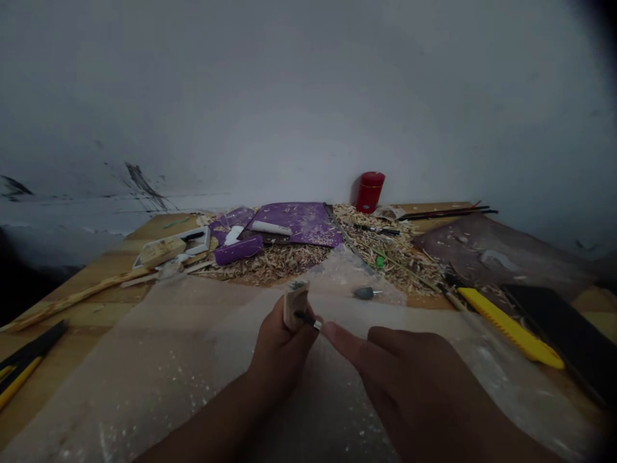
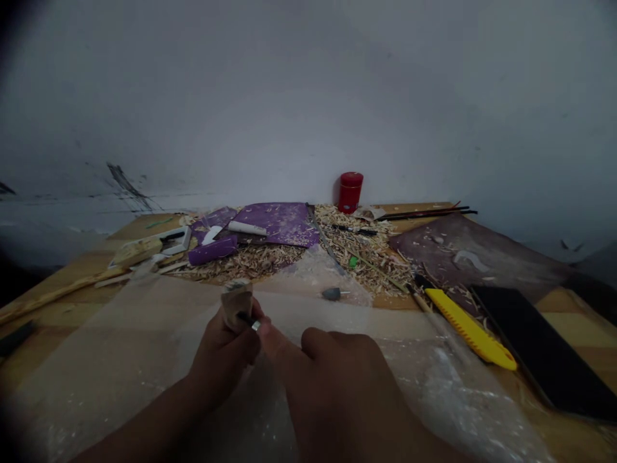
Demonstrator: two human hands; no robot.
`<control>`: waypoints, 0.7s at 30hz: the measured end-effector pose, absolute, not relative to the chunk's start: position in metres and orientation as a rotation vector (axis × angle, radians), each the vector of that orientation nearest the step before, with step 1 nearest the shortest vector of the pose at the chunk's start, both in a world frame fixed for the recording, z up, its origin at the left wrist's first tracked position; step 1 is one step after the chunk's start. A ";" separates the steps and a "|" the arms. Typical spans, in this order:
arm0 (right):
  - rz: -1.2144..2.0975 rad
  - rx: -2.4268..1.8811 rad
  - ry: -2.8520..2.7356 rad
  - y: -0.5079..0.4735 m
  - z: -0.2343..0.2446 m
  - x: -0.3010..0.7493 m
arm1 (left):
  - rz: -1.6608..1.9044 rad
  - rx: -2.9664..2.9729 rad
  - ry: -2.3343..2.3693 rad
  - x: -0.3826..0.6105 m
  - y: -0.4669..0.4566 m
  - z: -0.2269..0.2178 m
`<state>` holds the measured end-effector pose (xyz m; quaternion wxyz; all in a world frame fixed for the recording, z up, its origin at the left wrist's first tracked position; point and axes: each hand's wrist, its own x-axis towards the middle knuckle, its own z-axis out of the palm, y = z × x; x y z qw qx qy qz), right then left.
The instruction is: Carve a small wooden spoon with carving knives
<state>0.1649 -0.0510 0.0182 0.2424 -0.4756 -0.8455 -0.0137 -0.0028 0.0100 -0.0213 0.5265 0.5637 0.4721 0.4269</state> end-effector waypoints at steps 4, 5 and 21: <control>-0.033 -1.229 -2.235 -0.052 0.013 0.158 | 1.053 1.305 1.218 0.000 0.005 -0.019; -0.028 -1.218 -2.220 -0.052 0.011 0.156 | 1.067 1.276 1.230 0.001 0.005 -0.018; 0.184 -1.110 -1.966 -0.045 -0.024 0.125 | 1.111 1.081 1.179 0.000 0.004 -0.006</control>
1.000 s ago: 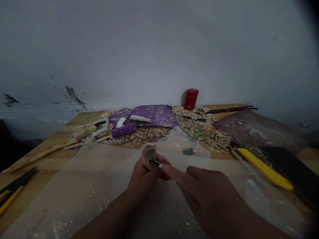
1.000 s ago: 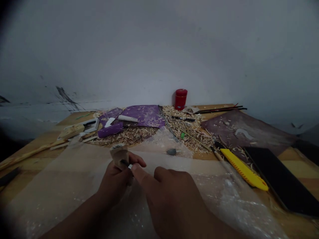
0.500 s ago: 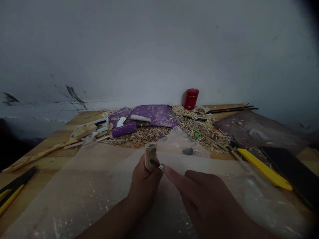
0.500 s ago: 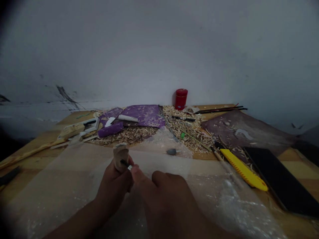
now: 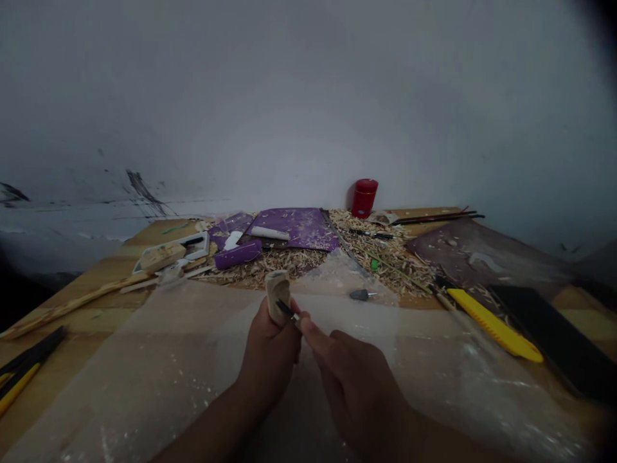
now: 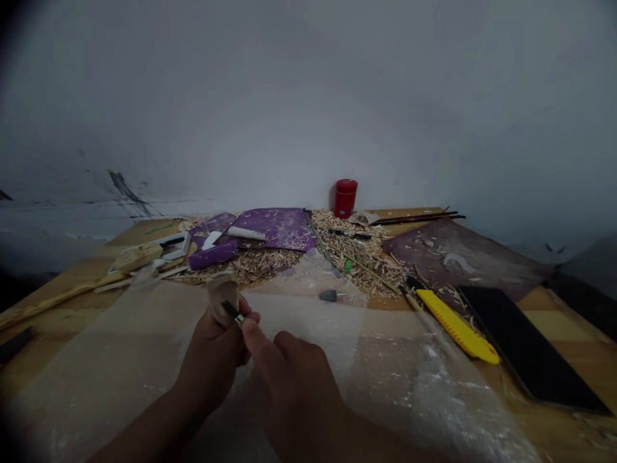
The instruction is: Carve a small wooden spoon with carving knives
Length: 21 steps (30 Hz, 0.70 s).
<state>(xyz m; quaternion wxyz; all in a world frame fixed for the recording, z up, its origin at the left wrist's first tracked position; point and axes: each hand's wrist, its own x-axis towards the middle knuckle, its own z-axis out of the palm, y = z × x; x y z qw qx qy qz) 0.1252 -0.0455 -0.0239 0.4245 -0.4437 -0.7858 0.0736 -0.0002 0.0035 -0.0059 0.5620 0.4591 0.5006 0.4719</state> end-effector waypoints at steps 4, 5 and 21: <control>0.611 -1.068 -1.807 -0.043 -0.017 0.131 | 1.079 1.032 1.077 0.000 0.006 -0.002; 0.672 -1.060 -1.775 -0.042 -0.015 0.133 | 1.062 1.002 1.043 0.001 0.006 -0.001; 0.359 -1.325 -2.281 -0.043 0.026 0.173 | 0.897 1.176 1.088 0.001 0.011 -0.017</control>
